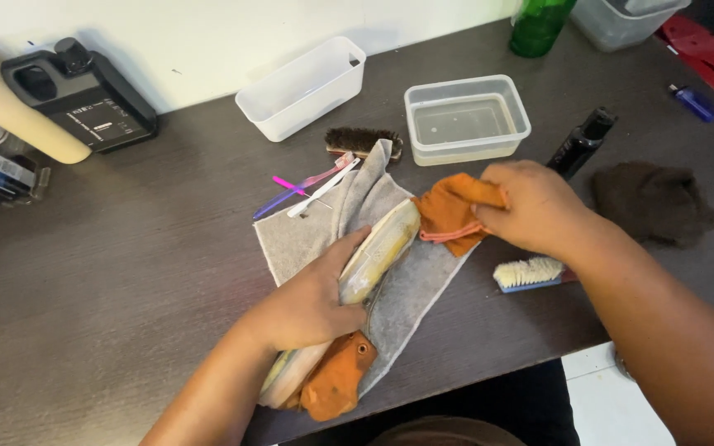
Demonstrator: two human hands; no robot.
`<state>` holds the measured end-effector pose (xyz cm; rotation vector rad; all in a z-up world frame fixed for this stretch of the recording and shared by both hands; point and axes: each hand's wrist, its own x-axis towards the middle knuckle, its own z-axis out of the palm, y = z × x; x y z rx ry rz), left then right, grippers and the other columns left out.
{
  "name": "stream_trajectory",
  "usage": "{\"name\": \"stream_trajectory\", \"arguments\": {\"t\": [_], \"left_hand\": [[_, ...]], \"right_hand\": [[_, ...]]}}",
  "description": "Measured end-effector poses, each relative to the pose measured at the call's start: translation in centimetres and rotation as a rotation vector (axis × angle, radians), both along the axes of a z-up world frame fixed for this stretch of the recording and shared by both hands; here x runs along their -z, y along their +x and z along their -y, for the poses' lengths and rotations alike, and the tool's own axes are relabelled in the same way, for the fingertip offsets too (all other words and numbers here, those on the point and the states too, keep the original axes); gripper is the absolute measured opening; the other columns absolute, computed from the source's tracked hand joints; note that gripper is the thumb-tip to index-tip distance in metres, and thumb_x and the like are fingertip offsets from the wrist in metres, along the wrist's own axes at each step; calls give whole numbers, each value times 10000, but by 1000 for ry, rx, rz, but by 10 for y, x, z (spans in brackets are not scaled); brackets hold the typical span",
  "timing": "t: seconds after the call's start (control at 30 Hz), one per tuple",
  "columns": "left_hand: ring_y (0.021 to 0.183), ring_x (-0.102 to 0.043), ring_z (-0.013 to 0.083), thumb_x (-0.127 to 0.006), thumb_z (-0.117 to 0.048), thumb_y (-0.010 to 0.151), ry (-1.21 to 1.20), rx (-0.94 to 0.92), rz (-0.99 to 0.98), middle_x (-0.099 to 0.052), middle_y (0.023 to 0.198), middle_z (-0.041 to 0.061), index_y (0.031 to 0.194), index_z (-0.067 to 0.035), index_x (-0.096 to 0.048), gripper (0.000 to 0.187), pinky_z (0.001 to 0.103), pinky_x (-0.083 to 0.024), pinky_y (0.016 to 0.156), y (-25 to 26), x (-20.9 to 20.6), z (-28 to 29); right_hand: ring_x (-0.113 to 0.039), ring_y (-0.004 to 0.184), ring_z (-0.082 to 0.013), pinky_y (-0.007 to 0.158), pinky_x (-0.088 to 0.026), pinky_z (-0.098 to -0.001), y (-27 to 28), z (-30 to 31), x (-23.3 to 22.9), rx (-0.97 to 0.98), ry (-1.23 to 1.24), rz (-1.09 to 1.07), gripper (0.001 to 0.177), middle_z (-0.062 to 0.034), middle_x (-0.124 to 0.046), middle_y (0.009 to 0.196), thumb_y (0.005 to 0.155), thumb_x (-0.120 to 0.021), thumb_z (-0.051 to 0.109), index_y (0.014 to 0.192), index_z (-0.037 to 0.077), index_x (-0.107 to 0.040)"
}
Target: The person wipes a brown shoe with an orange cloth, then dips a blue brush into a water container and scrubs the shoe's sole and side. The shoe remains on a gray cloth on the table throughout the clip.
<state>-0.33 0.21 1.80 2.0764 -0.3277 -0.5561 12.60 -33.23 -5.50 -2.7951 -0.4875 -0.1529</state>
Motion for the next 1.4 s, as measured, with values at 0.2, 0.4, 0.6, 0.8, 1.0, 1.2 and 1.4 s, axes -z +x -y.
{"name": "stream_trajectory", "arguments": {"t": [0.2, 0.4, 0.6, 0.8, 1.0, 1.2, 1.4], "left_hand": [[1484, -387, 566, -668, -131, 717, -5, -1, 3, -393, 1591, 373, 1688, -24, -211, 1078, 615, -387, 1181, 0, 2, -1], [1484, -400, 558, -686, -120, 714, -19, -12, 11, -410, 1588, 374, 1684, -15, -228, 1078, 616, -384, 1180, -1, 0, 0], [1476, -417, 548, -695, -114, 702, 15, -18, 36, -417, 1598, 352, 1666, 15, -249, 1069, 609, -411, 1174, -1, -4, 4], [1460, -432, 559, -708, -114, 692, 34, -6, 69, -438, 1576, 360, 1647, 54, -259, 1068, 636, -426, 1152, 2, 1, 6], [1451, -411, 594, -710, -109, 688, -5, 31, 146, -433, 1578, 365, 1629, 84, -268, 1058, 673, -406, 1152, -2, -8, 11], [1433, -473, 536, -735, -154, 689, -16, 21, 159, -503, 1535, 315, 1628, 24, -312, 1045, 648, -455, 1124, 2, 12, 4], [1425, -482, 541, -729, -149, 698, -11, 17, 148, -500, 1527, 335, 1636, 26, -292, 1049, 627, -459, 1127, 1, 9, -5]], "right_hand": [[-714, 525, -296, 376, -569, -351, -20, -39, -36, 5, 740, -5, 327, -231, -677, 738, 856, -774, 11, 1154, -74, -671], [-643, 1129, -425, 846, -521, -531, -62, -87, -42, -50, 518, -89, 519, -247, -681, 1134, 784, -751, 85, 1288, 57, -636], [-440, 1455, -477, 1178, -427, -527, -79, -111, -1, -234, 441, 94, 855, -333, -443, 1602, 766, -710, -53, 1581, 121, -522], [-401, 1464, -543, 1160, -429, -577, -108, -127, 26, -294, 384, 421, 790, -363, -394, 1625, 882, -614, -56, 1633, 138, -467], [-415, 1520, -457, 1188, -406, -528, -118, -130, 36, -311, 231, 628, 642, -255, -418, 1672, 963, -559, 49, 1600, 120, -511], [-187, 1670, -353, 1405, -216, -493, -151, -131, 27, -536, 205, 537, 724, -162, -209, 1765, 1046, -641, 151, 1677, 134, -286], [-590, 1407, -369, 1192, -425, -513, -127, -114, -16, -654, 508, 438, 473, -184, -517, 1609, 1054, -594, 315, 1485, 120, -592]]}}
